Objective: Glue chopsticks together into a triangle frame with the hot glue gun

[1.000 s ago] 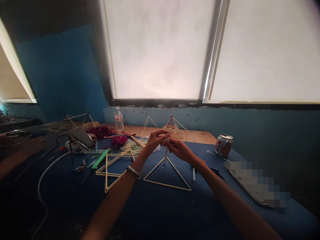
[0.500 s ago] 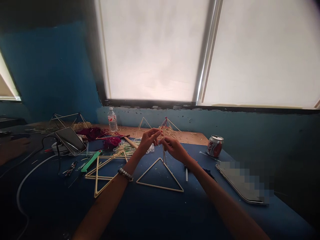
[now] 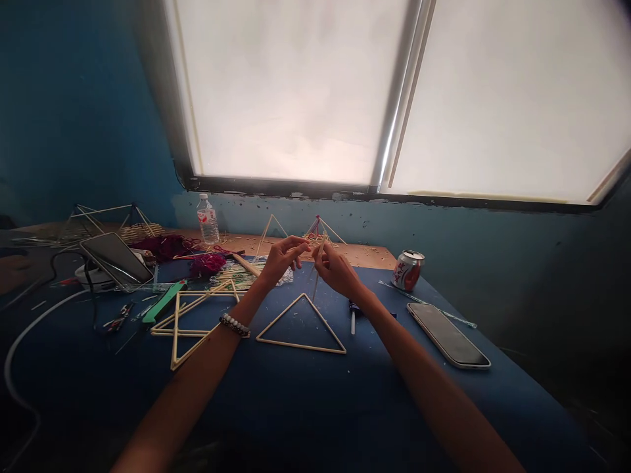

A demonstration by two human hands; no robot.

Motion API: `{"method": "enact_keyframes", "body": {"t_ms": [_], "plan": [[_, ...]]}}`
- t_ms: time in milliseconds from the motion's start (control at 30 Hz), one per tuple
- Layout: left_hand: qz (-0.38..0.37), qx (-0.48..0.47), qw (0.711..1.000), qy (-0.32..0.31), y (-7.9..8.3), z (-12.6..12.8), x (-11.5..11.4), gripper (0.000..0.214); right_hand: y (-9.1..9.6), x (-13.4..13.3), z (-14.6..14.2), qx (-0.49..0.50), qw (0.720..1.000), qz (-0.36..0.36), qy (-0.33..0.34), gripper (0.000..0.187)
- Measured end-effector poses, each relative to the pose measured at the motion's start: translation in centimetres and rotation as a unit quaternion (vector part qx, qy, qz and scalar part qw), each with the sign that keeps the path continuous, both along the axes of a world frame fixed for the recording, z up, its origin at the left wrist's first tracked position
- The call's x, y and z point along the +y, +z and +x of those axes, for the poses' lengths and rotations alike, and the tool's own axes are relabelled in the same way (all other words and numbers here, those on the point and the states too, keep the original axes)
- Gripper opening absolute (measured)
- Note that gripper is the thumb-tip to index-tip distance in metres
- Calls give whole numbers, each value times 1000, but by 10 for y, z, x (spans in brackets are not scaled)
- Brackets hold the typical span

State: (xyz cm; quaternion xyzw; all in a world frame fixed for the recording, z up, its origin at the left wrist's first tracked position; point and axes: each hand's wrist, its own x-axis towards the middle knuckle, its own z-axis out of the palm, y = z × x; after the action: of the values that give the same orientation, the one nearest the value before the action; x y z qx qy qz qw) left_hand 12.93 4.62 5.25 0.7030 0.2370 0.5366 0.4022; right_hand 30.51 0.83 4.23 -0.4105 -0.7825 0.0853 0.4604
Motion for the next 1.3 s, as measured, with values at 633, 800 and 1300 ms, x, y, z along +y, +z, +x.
{"method": "enact_keyframes", "body": {"t_ms": [633, 800, 1300], "plan": [[-12, 33, 999, 0, -3, 1, 3, 47, 9, 1, 25, -111, 993, -27, 16, 10], [-8, 41, 999, -3, -4, 1, 4, 47, 17, -7, 32, -93, 985, -118, 85, 23], [-11, 63, 998, 0, -4, 1, 5, 46, 4, -5, 17, -238, 970, 39, -17, 37]]}}
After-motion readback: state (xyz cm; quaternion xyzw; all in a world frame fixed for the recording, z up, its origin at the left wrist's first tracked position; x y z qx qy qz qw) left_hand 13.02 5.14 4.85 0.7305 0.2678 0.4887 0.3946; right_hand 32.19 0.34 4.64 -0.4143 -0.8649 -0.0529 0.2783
